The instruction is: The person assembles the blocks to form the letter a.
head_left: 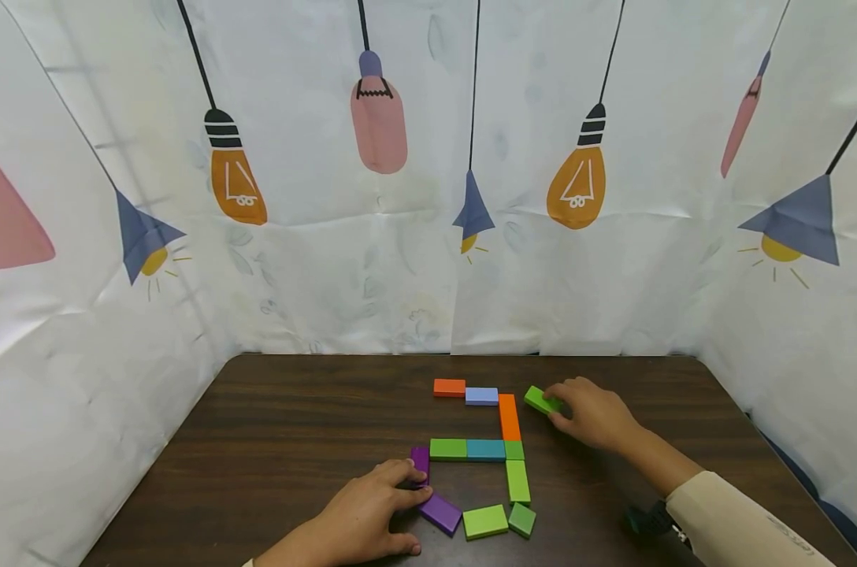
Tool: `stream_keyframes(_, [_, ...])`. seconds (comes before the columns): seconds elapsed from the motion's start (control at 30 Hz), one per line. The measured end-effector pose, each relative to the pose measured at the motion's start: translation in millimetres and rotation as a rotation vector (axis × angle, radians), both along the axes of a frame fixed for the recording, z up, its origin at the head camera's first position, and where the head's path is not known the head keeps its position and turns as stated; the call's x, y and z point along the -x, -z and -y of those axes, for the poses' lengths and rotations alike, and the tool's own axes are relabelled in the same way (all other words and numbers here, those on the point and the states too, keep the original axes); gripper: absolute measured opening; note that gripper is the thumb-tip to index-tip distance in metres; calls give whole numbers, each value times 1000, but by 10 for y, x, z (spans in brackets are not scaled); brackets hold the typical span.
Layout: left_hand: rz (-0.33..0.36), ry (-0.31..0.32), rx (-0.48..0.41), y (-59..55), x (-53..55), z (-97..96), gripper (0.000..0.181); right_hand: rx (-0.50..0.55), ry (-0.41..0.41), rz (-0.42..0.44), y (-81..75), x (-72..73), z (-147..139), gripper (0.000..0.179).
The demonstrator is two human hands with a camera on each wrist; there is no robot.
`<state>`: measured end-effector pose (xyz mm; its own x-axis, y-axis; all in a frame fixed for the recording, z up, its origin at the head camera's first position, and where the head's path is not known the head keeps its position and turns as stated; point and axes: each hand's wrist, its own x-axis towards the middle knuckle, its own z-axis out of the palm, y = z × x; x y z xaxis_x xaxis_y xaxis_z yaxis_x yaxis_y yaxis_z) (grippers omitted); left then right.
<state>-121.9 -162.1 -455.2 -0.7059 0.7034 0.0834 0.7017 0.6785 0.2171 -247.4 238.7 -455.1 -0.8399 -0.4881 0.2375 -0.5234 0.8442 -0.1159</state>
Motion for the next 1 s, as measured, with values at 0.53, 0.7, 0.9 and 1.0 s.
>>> stream_keyframes(0.53, [4,-15,7,-1,3,-1,65,56,-52,-57,-63,-413,-61,34])
stream_keyframes(0.7, [7,-14,6,3,4,-2,65,62,-72,-59,-92,-519,-71,33])
stream_keyframes(0.9, [7,-12,9,2,1,-3,65,85,-110,-35,-121,-649,-68,31])
stream_keyframes(1.0, [6,-11,10,2,-3,-4,65,95,-145,-42,-123,-700,-71,31])
